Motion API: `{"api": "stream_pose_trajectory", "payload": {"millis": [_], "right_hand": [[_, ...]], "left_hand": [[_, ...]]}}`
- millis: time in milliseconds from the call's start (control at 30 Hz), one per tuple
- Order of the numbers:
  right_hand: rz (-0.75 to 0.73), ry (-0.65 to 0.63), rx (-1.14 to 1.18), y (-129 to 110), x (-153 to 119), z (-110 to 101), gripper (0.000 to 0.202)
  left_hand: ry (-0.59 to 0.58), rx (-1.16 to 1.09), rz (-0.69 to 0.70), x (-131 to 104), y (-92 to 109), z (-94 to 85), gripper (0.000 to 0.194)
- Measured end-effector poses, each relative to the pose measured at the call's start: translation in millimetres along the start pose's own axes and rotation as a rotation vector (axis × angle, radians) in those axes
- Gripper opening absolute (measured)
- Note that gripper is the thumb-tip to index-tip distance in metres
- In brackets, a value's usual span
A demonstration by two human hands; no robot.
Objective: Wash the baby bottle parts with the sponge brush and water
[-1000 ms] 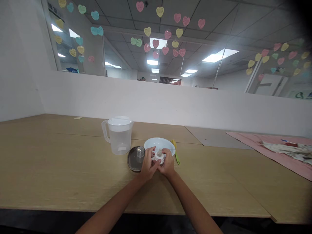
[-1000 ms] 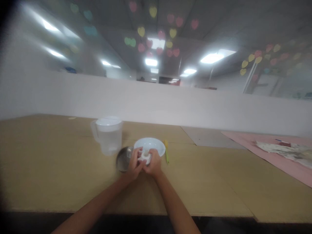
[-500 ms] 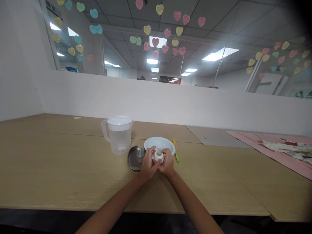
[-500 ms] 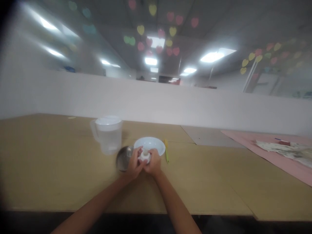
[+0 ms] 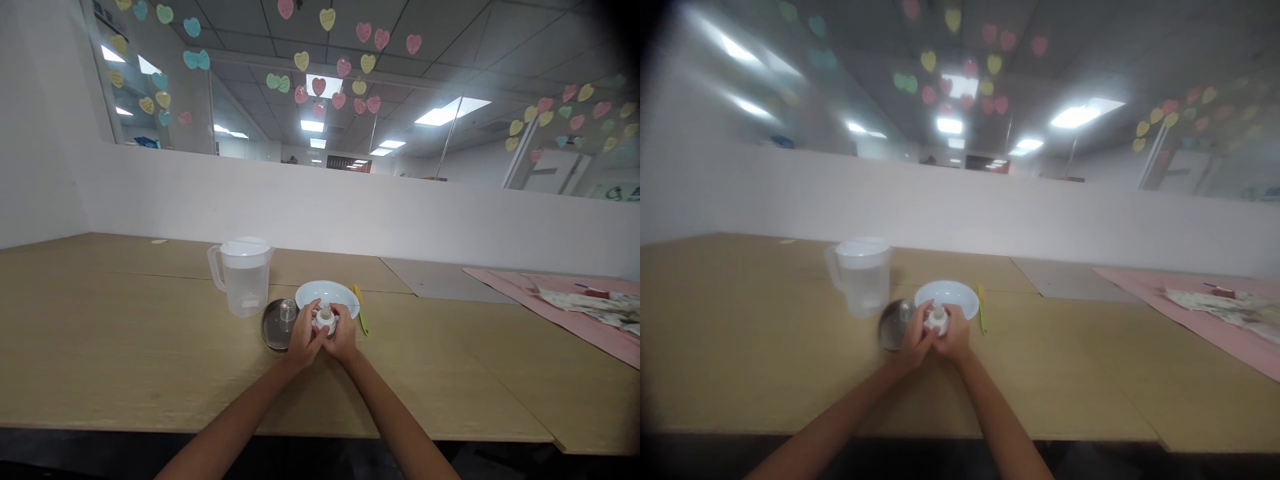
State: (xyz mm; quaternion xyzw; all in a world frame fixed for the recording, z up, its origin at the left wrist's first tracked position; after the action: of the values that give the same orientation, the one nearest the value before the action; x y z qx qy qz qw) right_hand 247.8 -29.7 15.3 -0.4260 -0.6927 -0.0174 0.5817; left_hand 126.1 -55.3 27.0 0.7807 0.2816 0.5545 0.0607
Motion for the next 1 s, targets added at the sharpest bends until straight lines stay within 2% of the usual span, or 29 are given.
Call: {"api": "stream_pose_trajectory", "payload": {"millis": [167, 333, 633, 800, 1000], "right_hand": [[-0.036, -0.038, -0.058, -2.2, 0.9, 0.5, 0.040], [-0.004, -0.048, -0.071, -0.9, 1.1, 0.9, 0.031], [0.119, -0.071, -0.075, 3.9, -0.5, 2.5, 0.043], [0.054, -0.070, -0.062, 2.2, 0.2, 2.5, 0.040], [0.029, -0.036, -0.060, -0.4, 1.8, 2.7, 0.036]], "left_hand": [[0.002, -0.005, 0.006, -2.3, -1.1, 0.3, 0.044], [0.005, 0.018, -0.008, -0.1, -0.3, 1.9, 0.053], [-0.022, -0.010, 0.019, -2.1, -0.6, 0.7, 0.046], [-0.005, 0.004, -0.031, -1.3, -4.2, 3.4, 0.056], [0.000, 0.009, -0.017, 0.1, -3.1, 2.0, 0.044]]}}
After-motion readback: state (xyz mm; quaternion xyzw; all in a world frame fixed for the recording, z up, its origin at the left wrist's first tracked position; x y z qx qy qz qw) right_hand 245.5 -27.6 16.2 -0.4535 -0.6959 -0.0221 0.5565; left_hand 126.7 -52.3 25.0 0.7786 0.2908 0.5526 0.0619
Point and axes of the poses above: each hand's wrist, its own x-axis towards the middle knuckle, its own z-axis out of the palm, y = z × x, the point moved 2 cm from there along x, towards the middle knuckle, and after that the axes turned 14 degrees about z, right-handed, at the moved point
